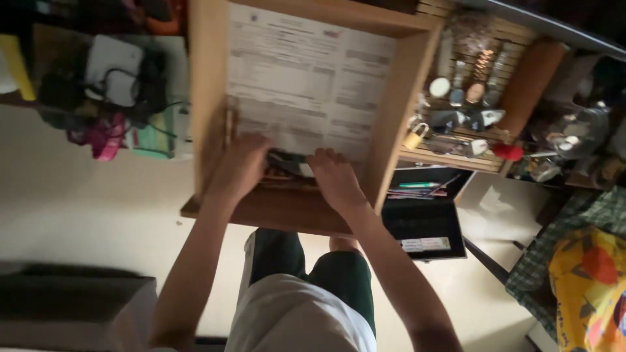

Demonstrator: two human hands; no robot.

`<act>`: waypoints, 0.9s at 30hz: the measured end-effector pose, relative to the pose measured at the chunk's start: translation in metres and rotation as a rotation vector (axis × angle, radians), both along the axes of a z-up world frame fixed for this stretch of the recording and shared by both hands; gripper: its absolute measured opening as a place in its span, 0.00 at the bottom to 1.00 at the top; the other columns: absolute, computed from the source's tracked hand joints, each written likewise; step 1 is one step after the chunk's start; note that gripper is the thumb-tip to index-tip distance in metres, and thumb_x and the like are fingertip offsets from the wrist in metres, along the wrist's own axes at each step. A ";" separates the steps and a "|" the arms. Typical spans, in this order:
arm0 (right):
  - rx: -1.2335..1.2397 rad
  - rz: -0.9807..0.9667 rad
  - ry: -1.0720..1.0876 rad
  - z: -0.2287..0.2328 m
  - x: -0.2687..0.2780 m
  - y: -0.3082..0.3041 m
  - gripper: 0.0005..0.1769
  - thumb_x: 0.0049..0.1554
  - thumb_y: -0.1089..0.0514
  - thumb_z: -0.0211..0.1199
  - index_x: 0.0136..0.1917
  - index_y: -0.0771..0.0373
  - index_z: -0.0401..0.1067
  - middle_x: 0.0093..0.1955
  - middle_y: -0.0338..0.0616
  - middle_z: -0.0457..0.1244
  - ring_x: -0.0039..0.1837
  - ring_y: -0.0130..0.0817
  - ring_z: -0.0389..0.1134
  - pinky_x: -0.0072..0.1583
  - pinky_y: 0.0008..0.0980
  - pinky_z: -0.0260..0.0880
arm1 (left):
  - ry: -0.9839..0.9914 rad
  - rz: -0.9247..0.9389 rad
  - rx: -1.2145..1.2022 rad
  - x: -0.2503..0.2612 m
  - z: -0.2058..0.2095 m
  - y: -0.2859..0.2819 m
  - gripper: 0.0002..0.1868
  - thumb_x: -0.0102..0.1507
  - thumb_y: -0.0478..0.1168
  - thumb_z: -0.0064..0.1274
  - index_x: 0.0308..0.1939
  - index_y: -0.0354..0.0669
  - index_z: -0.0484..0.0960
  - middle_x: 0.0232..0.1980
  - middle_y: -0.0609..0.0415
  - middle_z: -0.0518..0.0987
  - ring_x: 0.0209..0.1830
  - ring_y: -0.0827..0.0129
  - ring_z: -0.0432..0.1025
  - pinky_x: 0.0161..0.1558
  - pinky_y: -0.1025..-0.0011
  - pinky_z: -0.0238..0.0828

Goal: The recorder picks up and organizes various supplies, including pens, a syringe, and small tools, placing them into a briefcase and a drawer.

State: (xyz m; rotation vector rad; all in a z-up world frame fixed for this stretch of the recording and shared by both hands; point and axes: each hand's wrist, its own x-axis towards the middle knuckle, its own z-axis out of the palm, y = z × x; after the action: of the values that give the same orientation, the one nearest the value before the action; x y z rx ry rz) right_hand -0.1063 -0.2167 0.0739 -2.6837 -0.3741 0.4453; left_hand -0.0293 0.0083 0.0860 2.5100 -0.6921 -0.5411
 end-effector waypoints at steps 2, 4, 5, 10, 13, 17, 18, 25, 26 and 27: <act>-0.137 0.081 0.062 -0.050 -0.005 0.014 0.10 0.51 0.66 0.62 0.48 0.61 0.74 0.48 0.49 0.66 0.55 0.48 0.70 0.54 0.45 0.72 | -0.025 -0.080 -0.041 -0.016 -0.048 0.007 0.15 0.56 0.28 0.58 0.47 0.40 0.82 0.49 0.45 0.80 0.55 0.47 0.73 0.54 0.53 0.69; -0.274 0.156 0.124 -0.074 -0.008 0.020 0.06 0.53 0.64 0.62 0.46 0.61 0.74 0.48 0.48 0.66 0.55 0.46 0.70 0.55 0.45 0.72 | -0.048 -0.168 -0.083 -0.019 -0.068 0.004 0.12 0.57 0.28 0.59 0.45 0.38 0.81 0.47 0.45 0.79 0.54 0.46 0.73 0.53 0.51 0.70; -0.263 0.129 0.170 -0.073 -0.007 0.018 0.06 0.54 0.64 0.62 0.47 0.61 0.74 0.48 0.49 0.66 0.55 0.48 0.70 0.55 0.46 0.72 | 0.011 -0.247 -0.032 -0.014 -0.064 -0.002 0.15 0.53 0.28 0.59 0.45 0.37 0.82 0.47 0.43 0.79 0.54 0.46 0.73 0.52 0.51 0.70; 0.020 -0.052 0.223 -0.007 0.015 -0.006 0.17 0.47 0.61 0.66 0.52 0.65 0.73 0.51 0.55 0.68 0.54 0.54 0.70 0.56 0.49 0.72 | 0.133 -0.400 0.239 0.007 -0.042 -0.011 0.12 0.58 0.31 0.58 0.46 0.38 0.81 0.48 0.43 0.79 0.54 0.49 0.73 0.55 0.52 0.71; 0.465 -0.407 0.436 0.007 0.005 -0.013 0.28 0.48 0.58 0.66 0.61 0.68 0.70 0.53 0.54 0.69 0.54 0.45 0.71 0.55 0.43 0.73 | 0.174 -0.266 0.028 0.015 -0.014 -0.010 0.22 0.56 0.36 0.62 0.53 0.36 0.78 0.53 0.42 0.77 0.53 0.47 0.73 0.51 0.52 0.71; 1.084 -0.722 0.658 0.013 -0.003 -0.006 0.25 0.62 0.60 0.60 0.70 0.70 0.67 0.57 0.47 0.69 0.57 0.30 0.70 0.59 0.31 0.73 | 0.432 0.037 -0.550 0.020 0.046 -0.022 0.31 0.63 0.45 0.63 0.67 0.41 0.69 0.60 0.44 0.75 0.47 0.50 0.75 0.48 0.56 0.73; 1.196 -0.726 0.621 0.017 -0.001 0.004 0.24 0.65 0.61 0.60 0.72 0.70 0.66 0.58 0.46 0.69 0.58 0.28 0.69 0.60 0.29 0.72 | 0.564 0.163 -0.513 0.019 0.061 -0.022 0.31 0.65 0.45 0.60 0.69 0.45 0.66 0.61 0.47 0.74 0.40 0.53 0.76 0.43 0.58 0.74; 1.145 -0.559 0.333 0.072 0.056 0.081 0.30 0.62 0.66 0.65 0.75 0.71 0.61 0.62 0.48 0.64 0.62 0.32 0.68 0.60 0.31 0.74 | 0.129 0.470 -0.629 0.030 0.102 0.034 0.24 0.70 0.42 0.58 0.70 0.52 0.74 0.50 0.48 0.78 0.41 0.57 0.76 0.45 0.63 0.76; 1.160 -0.532 0.316 0.077 0.063 0.085 0.28 0.63 0.66 0.62 0.75 0.70 0.62 0.65 0.48 0.63 0.61 0.32 0.67 0.59 0.30 0.73 | -0.028 0.526 -0.565 0.034 0.107 0.048 0.24 0.69 0.42 0.59 0.69 0.52 0.75 0.50 0.48 0.78 0.43 0.56 0.76 0.45 0.62 0.75; 1.174 -0.505 0.299 0.083 0.069 0.089 0.26 0.64 0.66 0.59 0.74 0.70 0.63 0.67 0.47 0.63 0.61 0.32 0.67 0.57 0.28 0.71 | -0.183 0.579 -0.495 0.038 0.112 0.062 0.24 0.68 0.43 0.61 0.68 0.52 0.76 0.50 0.49 0.78 0.45 0.55 0.76 0.44 0.62 0.74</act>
State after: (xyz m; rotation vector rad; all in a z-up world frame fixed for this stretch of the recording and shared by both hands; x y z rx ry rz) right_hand -0.0369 -0.1272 0.1568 -1.4531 0.1310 0.3077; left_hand 0.0086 0.0698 0.1983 2.1481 -0.1077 0.0667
